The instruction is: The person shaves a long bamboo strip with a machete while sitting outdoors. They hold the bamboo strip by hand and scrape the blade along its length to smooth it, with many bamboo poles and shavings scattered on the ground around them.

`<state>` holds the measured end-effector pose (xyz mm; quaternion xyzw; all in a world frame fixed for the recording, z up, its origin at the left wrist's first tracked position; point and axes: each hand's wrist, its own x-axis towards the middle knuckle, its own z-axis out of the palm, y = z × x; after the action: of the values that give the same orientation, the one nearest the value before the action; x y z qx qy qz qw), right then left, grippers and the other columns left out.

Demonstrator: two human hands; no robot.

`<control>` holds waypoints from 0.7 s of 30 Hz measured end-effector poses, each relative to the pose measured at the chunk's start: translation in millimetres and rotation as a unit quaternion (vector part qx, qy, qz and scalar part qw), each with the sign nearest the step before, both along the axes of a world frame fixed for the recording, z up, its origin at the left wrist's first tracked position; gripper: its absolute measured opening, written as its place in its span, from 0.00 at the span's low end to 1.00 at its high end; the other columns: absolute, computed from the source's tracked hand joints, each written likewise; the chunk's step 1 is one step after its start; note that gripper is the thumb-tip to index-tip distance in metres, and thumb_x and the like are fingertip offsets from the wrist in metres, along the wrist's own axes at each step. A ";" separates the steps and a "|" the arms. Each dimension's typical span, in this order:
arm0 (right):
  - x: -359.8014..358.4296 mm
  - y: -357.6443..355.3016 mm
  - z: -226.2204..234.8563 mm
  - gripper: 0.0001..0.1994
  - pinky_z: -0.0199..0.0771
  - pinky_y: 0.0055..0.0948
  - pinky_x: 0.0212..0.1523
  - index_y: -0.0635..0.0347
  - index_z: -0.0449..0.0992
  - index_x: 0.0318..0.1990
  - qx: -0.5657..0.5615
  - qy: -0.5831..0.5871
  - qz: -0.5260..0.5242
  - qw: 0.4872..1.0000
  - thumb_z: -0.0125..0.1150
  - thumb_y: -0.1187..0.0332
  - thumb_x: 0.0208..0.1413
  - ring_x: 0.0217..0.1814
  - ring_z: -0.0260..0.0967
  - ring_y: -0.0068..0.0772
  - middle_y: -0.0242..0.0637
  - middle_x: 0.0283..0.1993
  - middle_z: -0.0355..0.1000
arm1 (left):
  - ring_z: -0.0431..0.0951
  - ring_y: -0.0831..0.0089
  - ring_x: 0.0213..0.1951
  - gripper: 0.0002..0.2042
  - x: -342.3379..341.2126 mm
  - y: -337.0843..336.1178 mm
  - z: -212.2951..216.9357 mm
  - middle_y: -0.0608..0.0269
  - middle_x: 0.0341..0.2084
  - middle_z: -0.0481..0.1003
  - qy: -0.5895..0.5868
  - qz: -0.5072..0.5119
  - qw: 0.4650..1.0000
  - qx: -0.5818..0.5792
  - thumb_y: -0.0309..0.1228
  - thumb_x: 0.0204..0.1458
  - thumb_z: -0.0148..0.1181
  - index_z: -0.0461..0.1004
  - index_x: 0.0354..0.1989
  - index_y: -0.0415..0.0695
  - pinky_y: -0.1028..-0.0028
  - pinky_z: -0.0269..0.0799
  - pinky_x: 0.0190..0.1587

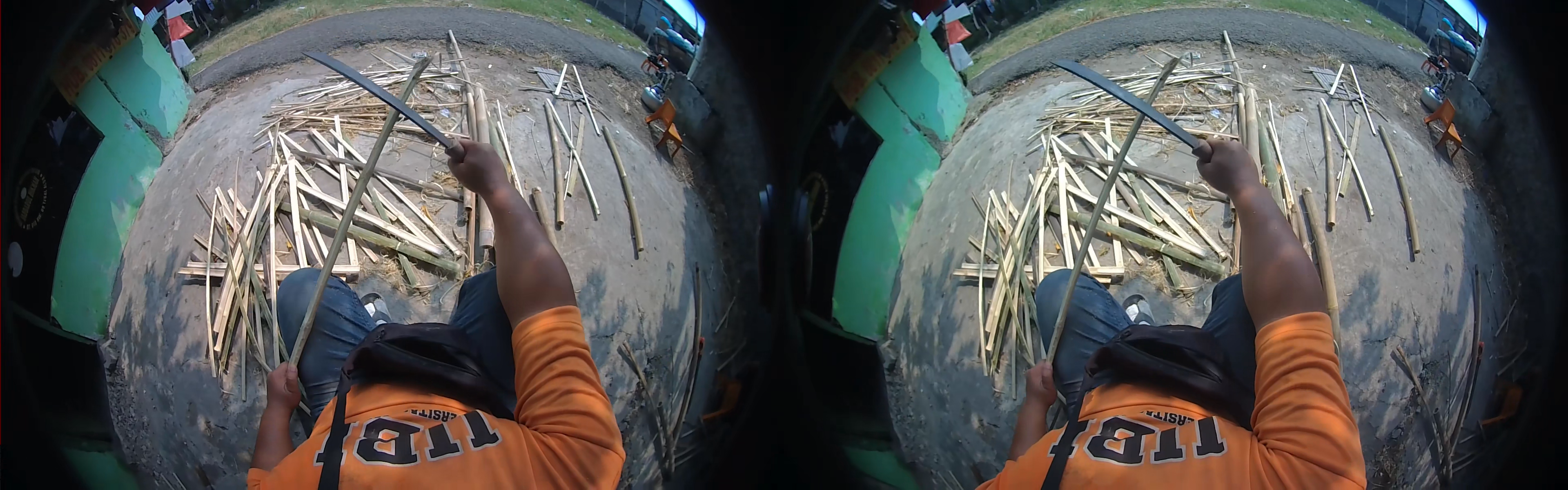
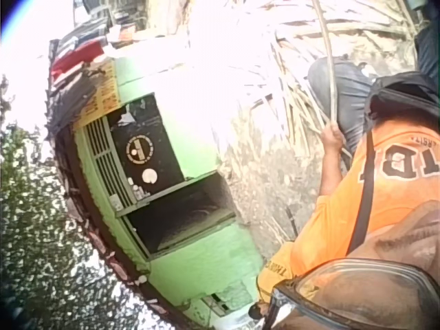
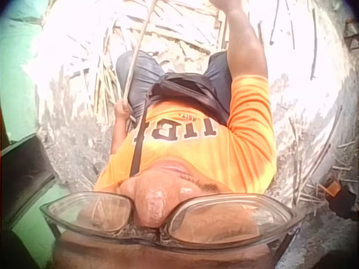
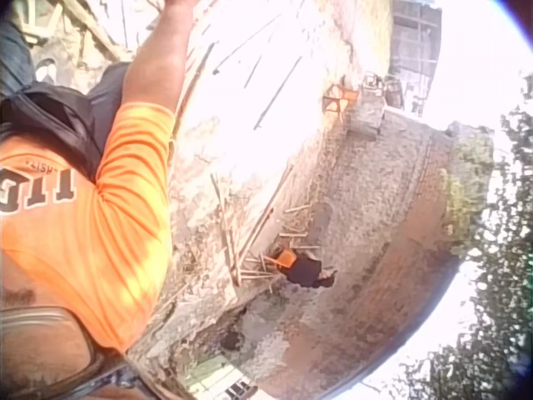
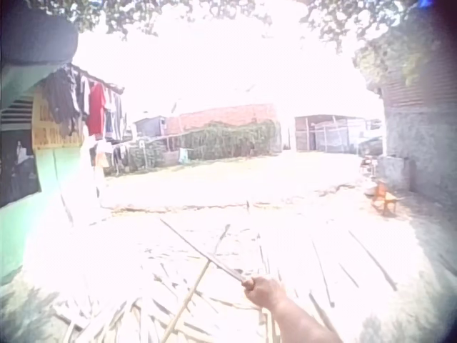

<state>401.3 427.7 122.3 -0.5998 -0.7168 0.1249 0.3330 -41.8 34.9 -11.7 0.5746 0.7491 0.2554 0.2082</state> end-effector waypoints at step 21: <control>54.3 0.8 -3.3 0.12 0.53 0.23 0.21 0.48 0.66 0.33 -0.212 0.547 0.172 0.792 0.67 0.65 0.60 0.17 0.52 0.14 0.18 0.19 0.57 | 0.73 0.46 0.23 0.31 -2.9 1.3 1.2 0.45 0.16 0.68 -0.005 -0.003 1.000 -0.003 0.57 0.62 0.44 0.70 0.25 0.37 0.55 0.66 0.29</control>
<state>455.6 428.5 118.9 -0.3541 -0.4620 0.6358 0.5069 -44.7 36.3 -10.5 0.5752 0.7471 0.2552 0.2140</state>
